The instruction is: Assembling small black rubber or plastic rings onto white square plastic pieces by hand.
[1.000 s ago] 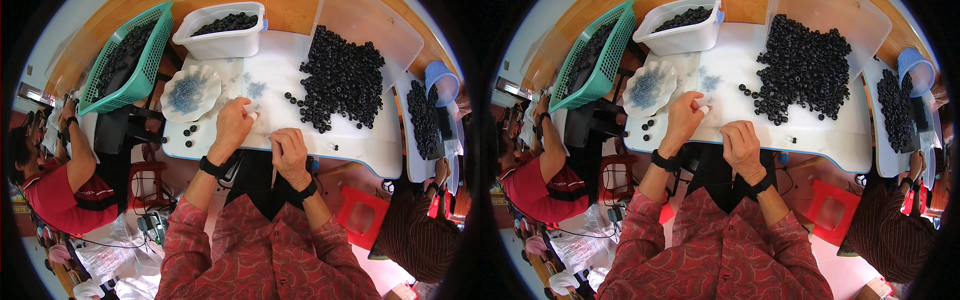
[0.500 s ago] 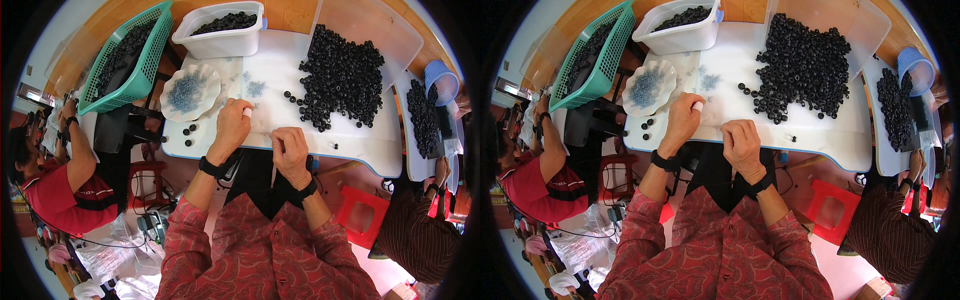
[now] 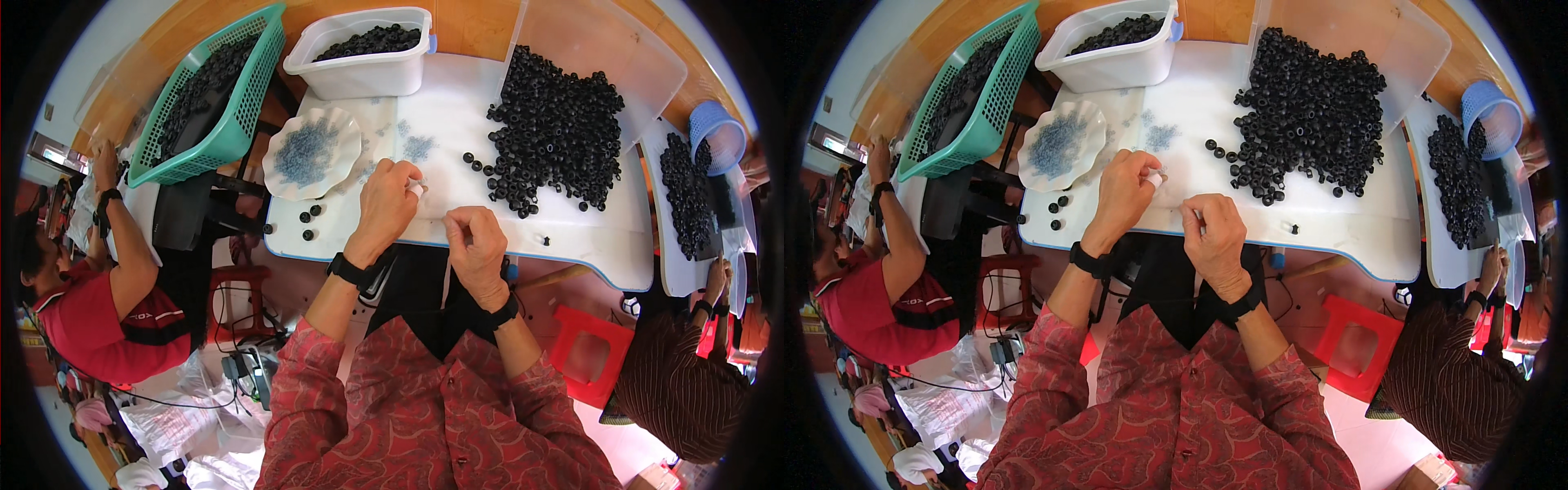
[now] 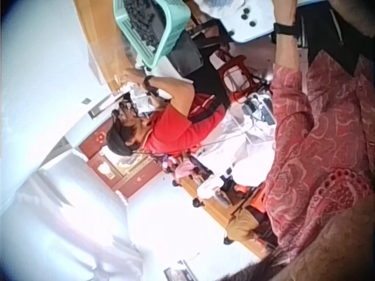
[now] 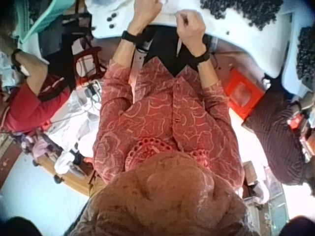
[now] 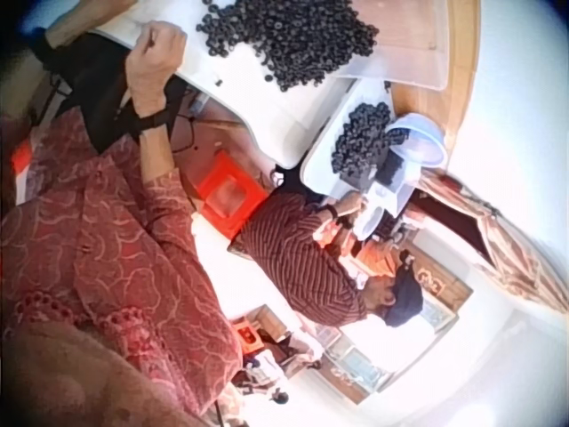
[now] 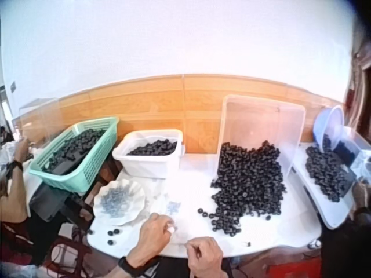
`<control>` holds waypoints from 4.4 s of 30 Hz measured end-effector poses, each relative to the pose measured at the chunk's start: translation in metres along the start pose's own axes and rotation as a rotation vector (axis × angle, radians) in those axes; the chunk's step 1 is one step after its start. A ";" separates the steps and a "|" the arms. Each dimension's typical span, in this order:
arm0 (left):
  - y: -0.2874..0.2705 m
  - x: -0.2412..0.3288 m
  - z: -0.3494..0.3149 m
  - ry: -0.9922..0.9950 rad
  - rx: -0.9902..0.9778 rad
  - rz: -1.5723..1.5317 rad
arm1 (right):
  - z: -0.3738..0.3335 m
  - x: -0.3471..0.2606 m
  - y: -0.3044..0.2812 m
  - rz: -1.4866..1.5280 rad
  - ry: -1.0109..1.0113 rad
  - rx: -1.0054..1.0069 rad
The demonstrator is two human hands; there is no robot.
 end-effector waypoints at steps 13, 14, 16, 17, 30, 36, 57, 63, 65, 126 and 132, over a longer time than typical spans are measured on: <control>0.000 0.018 -0.012 -0.064 0.009 -0.517 | 0.023 0.018 0.011 0.267 0.269 -0.119; 0.000 0.020 -0.013 -0.047 0.013 -0.531 | 0.023 0.020 0.011 0.266 0.271 -0.120; 0.002 0.020 -0.015 -0.033 0.019 -0.543 | 0.021 0.029 0.018 0.250 0.304 -0.204; 0.005 0.017 -0.017 -0.060 0.015 -0.580 | 0.021 0.032 0.016 0.250 0.305 -0.206; 0.019 0.020 -0.016 -0.078 -0.031 -0.668 | 0.021 0.049 0.026 0.488 0.570 -0.485; 0.017 0.022 -0.015 -0.112 0.000 -0.649 | 0.021 0.050 0.027 0.506 0.591 -0.480; 0.020 0.029 -0.014 -0.137 -0.030 -0.678 | 0.020 0.042 0.023 0.484 0.577 -0.398; 0.019 0.033 -0.013 -0.100 -0.068 -0.623 | 0.023 0.045 0.022 0.515 0.605 -0.434; 0.021 0.031 -0.015 -0.120 -0.062 -0.648 | 0.022 0.047 0.023 0.538 0.603 -0.448; 0.004 0.051 -0.009 0.214 0.054 -0.301 | 0.022 0.051 0.023 0.568 0.669 -0.510; 0.010 0.046 -0.010 0.111 -0.008 -0.377 | 0.023 0.052 0.023 0.593 0.678 -0.496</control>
Point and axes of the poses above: each hand's wrist, its own z-axis towards the middle knuckle, its own y-axis out of the palm, x = y × z, the point moved 8 cm from there along z, towards the middle knuckle, and after that the axes turned 15 degrees about y, right-handed, at the moved point
